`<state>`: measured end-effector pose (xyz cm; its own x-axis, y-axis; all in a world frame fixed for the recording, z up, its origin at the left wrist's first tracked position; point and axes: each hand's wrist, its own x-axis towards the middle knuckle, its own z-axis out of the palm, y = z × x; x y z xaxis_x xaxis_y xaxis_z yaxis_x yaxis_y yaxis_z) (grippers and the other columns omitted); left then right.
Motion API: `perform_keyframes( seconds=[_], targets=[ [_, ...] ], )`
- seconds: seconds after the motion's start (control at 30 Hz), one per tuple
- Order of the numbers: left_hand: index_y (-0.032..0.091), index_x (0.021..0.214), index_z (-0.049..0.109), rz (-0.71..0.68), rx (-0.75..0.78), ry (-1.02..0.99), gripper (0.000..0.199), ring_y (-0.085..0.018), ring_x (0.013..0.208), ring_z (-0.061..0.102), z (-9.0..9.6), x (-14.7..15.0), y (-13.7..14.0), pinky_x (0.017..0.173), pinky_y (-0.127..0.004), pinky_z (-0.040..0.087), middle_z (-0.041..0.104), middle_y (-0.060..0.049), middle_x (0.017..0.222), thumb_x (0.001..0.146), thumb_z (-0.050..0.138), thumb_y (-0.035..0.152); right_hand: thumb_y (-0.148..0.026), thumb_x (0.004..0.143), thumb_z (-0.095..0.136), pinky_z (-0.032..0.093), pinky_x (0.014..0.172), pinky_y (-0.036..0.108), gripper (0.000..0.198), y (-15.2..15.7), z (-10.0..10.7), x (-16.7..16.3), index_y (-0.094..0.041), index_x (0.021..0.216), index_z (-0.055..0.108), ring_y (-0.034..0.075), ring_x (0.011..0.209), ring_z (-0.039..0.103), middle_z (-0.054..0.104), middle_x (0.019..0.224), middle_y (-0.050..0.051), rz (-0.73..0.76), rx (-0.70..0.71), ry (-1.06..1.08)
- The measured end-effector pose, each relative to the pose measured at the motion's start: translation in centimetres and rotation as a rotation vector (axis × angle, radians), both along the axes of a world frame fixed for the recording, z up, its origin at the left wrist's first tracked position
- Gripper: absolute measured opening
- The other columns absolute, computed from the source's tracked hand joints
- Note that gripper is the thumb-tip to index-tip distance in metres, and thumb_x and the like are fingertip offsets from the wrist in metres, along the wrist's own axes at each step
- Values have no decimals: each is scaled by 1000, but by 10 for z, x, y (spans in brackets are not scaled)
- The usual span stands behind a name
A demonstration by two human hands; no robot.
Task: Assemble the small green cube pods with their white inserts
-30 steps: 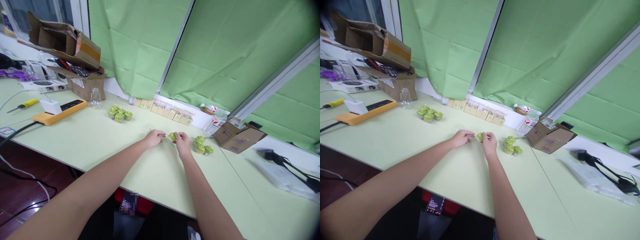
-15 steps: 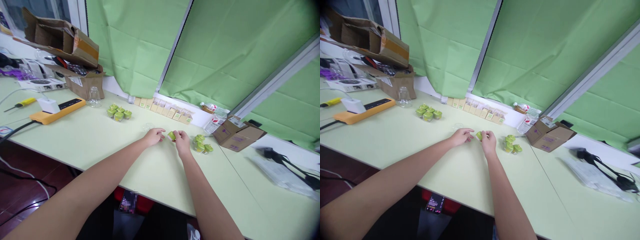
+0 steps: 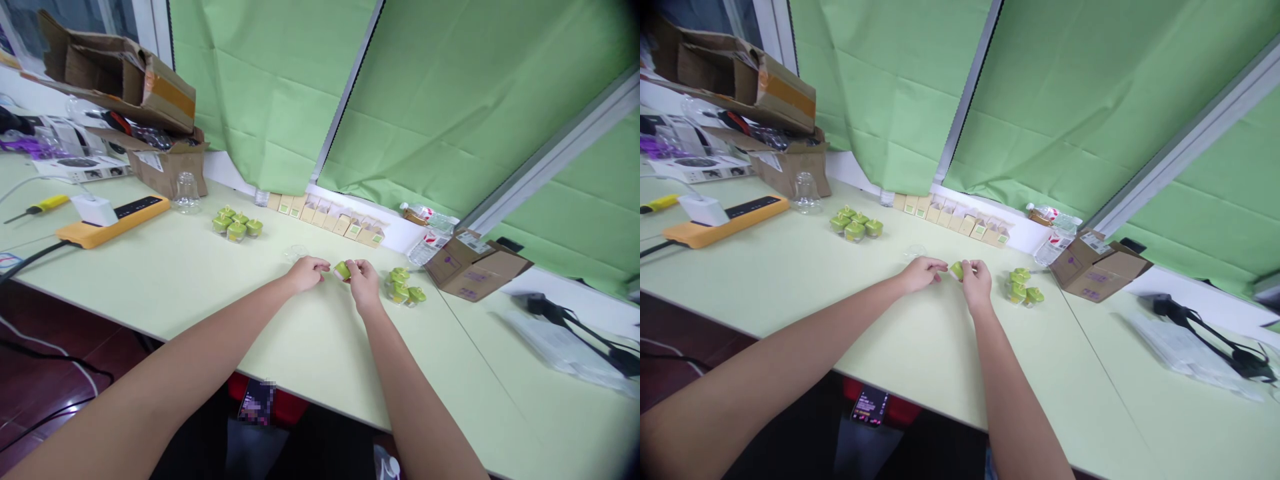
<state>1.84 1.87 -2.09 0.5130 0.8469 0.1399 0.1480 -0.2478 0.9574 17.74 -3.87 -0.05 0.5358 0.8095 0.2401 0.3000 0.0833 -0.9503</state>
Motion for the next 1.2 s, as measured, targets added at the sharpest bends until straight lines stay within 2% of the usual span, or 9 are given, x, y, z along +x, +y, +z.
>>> perform_keyframes(
  seconds=[0.17, 0.3, 0.43, 0.6, 0.93, 1.2],
  targets=[
    [14, 119, 69, 1, 2, -3, 36, -14, 77, 69, 2, -1, -2, 83, -29, 54, 70, -9, 122, 90, 48, 12, -48, 75, 66, 53, 61, 29, 28, -1, 1, -2, -22, 78, 57, 15, 68, 58, 61, 77, -1, 22, 8, 36],
    [13, 124, 65, -7, -62, -68, 43, -13, 76, 68, 4, 0, -4, 81, -28, 54, 69, -11, 125, 84, 52, 6, -50, 73, 68, 53, 59, 28, 31, -2, 2, -4, -22, 79, 57, 16, 70, 58, 63, 81, 0, 38, 25, 68],
    [10, 127, 62, -33, -118, -111, 48, -14, 76, 68, 5, 3, -6, 77, -27, 54, 71, -13, 118, 80, 55, 5, -50, 73, 68, 54, 59, 29, 31, -1, 1, -3, -22, 80, 57, 15, 67, 59, 62, 79, -1, 46, 27, 69],
    [10, 117, 67, -39, -80, -104, 38, -14, 73, 66, 6, 6, -8, 74, -27, 52, 73, -12, 104, 80, 60, 11, -51, 75, 68, 54, 59, 31, 32, -1, 1, -4, -22, 80, 56, 15, 64, 58, 60, 75, -2, 51, 41, 15],
    [15, 103, 73, -54, -165, -115, 27, -12, 69, 61, 15, 4, -13, 63, -23, 47, 72, -5, 94, 79, 65, 25, -57, 78, 64, 52, 63, 33, 36, 3, -3, 2, -22, 83, 56, 16, 65, 58, 62, 77, 0, 48, 103, -109],
    [12, 94, 73, -35, -253, -104, 20, -12, 67, 61, 24, 3, -18, 62, -24, 47, 68, -5, 81, 78, 65, 20, -60, 78, 62, 50, 67, 32, 39, 2, -3, 2, -22, 82, 56, 17, 69, 58, 63, 77, 1, 20, 138, -169]
  ],
)
